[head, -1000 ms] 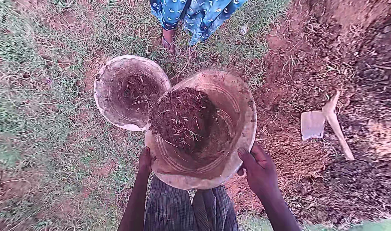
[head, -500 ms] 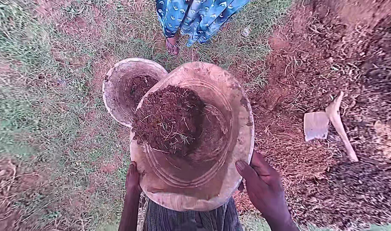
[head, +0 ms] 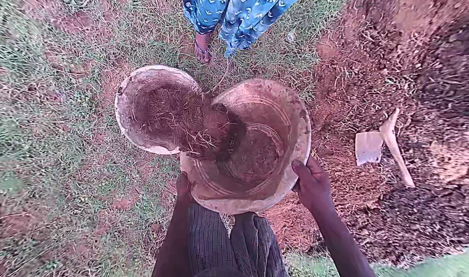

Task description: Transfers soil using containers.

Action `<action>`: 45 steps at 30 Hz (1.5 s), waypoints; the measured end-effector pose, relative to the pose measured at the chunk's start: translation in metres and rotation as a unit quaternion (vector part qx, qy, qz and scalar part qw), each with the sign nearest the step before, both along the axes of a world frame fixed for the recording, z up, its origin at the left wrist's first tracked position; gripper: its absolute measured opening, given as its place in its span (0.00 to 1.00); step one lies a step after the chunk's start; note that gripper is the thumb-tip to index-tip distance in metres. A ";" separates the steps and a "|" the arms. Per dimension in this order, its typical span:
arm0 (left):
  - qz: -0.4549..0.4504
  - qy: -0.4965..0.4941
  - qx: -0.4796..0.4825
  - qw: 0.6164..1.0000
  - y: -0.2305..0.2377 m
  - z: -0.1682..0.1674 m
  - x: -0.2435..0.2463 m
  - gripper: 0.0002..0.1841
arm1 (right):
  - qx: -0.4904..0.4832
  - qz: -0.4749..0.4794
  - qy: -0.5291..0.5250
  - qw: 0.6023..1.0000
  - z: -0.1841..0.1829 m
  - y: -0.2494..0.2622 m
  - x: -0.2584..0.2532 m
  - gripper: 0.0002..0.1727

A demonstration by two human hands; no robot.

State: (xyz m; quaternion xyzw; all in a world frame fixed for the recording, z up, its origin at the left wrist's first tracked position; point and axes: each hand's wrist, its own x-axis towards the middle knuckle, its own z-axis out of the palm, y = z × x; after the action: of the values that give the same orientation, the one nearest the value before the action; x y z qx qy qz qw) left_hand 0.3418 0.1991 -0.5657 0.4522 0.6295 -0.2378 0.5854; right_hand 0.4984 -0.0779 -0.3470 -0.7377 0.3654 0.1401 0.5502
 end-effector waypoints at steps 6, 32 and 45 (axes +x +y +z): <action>-0.074 0.012 0.041 0.996 -0.009 0.006 0.004 0.24 | 0.010 -0.009 0.022 1.000 -0.010 -0.043 -0.033 0.15; -0.302 -0.216 0.112 0.922 -0.147 0.008 0.070 0.26 | 0.053 -0.242 -0.070 0.966 -0.080 -0.235 -0.223 0.20; -0.601 0.025 -0.171 0.780 -0.251 -0.090 -0.021 0.25 | -0.017 -0.277 0.212 0.937 -0.242 -0.224 -0.276 0.29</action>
State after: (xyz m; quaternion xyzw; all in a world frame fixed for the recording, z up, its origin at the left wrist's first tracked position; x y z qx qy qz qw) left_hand 0.3213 -0.0514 -0.6562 0.6254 0.1934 -0.6562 0.3753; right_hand 0.2225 -0.3015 -0.5885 -0.5695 0.6654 0.1289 0.4650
